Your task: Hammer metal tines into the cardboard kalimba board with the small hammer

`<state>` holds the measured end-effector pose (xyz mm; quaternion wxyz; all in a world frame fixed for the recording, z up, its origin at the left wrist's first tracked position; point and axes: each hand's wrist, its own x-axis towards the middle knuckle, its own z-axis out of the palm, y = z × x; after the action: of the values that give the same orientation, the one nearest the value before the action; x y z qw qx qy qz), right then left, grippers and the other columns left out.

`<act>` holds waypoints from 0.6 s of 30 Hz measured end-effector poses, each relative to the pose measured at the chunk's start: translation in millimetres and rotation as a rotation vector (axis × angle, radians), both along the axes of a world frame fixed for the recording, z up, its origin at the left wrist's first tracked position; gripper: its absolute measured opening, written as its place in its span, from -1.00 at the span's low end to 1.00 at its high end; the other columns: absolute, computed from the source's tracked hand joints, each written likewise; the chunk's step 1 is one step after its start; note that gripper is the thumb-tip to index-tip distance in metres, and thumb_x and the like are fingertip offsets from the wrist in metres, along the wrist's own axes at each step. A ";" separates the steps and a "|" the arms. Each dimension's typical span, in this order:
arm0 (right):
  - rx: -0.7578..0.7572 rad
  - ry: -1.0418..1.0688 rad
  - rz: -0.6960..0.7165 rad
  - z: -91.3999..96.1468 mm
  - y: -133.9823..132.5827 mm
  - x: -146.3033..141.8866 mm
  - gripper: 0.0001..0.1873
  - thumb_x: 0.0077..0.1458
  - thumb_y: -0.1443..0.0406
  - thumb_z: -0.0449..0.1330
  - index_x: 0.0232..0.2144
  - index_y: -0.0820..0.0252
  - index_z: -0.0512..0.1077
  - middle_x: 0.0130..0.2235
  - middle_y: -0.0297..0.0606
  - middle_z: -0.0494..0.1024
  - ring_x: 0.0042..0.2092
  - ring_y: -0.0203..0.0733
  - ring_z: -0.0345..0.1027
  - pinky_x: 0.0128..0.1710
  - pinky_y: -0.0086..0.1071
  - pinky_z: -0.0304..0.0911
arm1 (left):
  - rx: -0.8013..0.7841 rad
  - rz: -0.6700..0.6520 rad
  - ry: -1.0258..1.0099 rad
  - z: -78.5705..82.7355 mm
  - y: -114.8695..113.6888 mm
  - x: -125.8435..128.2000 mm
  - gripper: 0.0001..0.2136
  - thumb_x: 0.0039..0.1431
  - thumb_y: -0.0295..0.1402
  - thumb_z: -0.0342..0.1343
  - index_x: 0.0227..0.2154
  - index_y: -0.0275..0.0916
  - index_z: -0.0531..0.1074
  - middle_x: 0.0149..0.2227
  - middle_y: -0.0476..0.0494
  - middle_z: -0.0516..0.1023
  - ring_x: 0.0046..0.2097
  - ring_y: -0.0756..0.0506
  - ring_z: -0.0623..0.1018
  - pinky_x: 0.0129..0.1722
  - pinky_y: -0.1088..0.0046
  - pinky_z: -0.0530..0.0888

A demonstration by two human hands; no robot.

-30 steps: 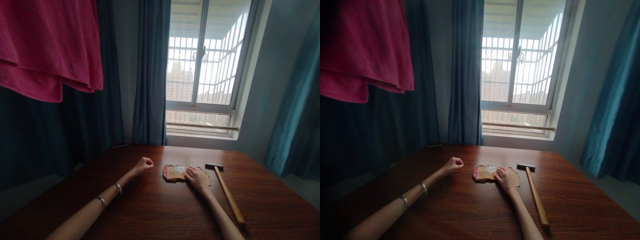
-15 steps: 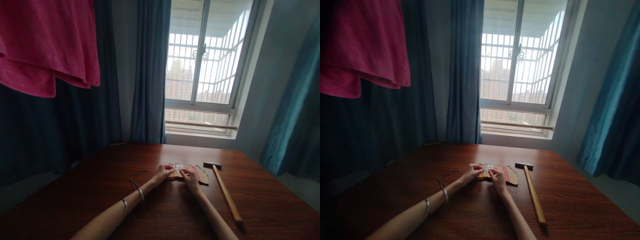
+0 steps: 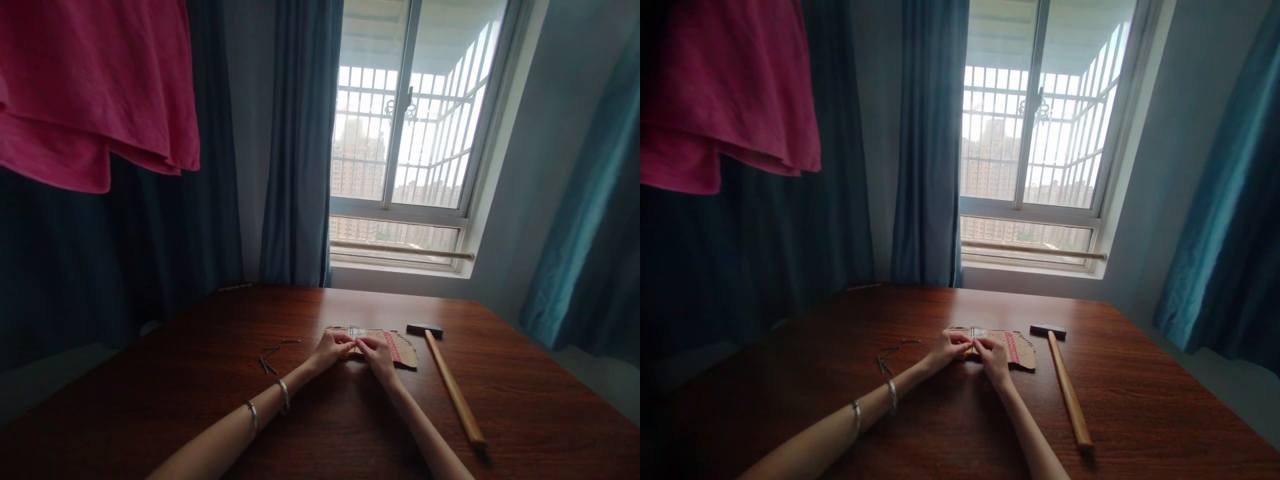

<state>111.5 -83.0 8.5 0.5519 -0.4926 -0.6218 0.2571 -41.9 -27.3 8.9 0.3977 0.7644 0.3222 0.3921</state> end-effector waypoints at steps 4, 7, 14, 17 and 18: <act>0.052 -0.016 -0.077 3.9 6.4 7.9 -0.61 -0.03 0.06 0.10 -0.40 0.25 0.54 -0.43 -0.18 0.58 -0.37 -0.13 0.41 -0.36 -0.36 0.29 | 0.000 0.074 -0.020 2.4 6.8 -2.0 -0.75 -0.06 -0.22 0.12 -0.42 -0.32 0.52 -0.39 -0.16 0.54 -0.34 -0.07 0.49 -0.34 0.47 0.39; 0.059 -0.044 -0.145 7.0 18.6 16.1 -0.60 -0.02 0.07 0.08 -0.39 0.26 0.53 -0.40 -0.15 0.58 -0.35 -0.13 0.42 -0.33 -0.36 0.29 | -0.092 0.194 -0.177 -1.0 24.0 -1.3 -0.75 -0.13 -0.39 0.12 -0.31 -0.32 0.49 -0.38 -0.15 0.54 -0.33 -0.07 0.49 -0.31 0.46 0.40; 0.039 -0.112 -0.150 2.1 54.5 21.5 -0.67 -0.04 0.14 0.09 -0.41 0.26 0.53 -0.42 -0.18 0.58 -0.38 -0.16 0.41 -0.35 -0.37 0.29 | -0.442 0.249 -0.718 -12.4 61.1 26.3 -0.59 -0.31 -0.66 -0.10 -0.30 -0.38 0.41 -0.40 -0.19 0.50 -0.33 -0.03 0.49 -0.26 0.44 0.41; 0.038 -0.135 -0.146 -4.3 64.4 19.4 -0.70 -0.05 0.17 0.09 -0.40 0.24 0.53 -0.40 -0.20 0.58 -0.38 -0.18 0.41 -0.33 -0.39 0.29 | -0.500 0.237 -0.834 -15.1 65.9 38.0 -0.59 -0.35 -0.66 -0.11 -0.32 -0.38 0.40 -0.43 -0.16 0.50 -0.36 -0.01 0.49 -0.21 0.42 0.41; 0.038 -0.143 -0.146 -6.8 66.7 18.9 -0.70 -0.05 0.17 0.09 -0.39 0.24 0.53 -0.40 -0.20 0.58 -0.38 -0.19 0.41 -0.34 -0.39 0.28 | -0.509 0.235 -0.853 -16.1 66.9 40.9 -0.59 -0.36 -0.65 -0.10 -0.32 -0.38 0.40 -0.44 -0.16 0.50 -0.37 -0.01 0.49 -0.21 0.41 0.41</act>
<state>130.3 -16.3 1.7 0.5326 -0.5430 -0.6269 0.1687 -1.0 39.6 -7.3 0.6205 0.3738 0.3002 0.6205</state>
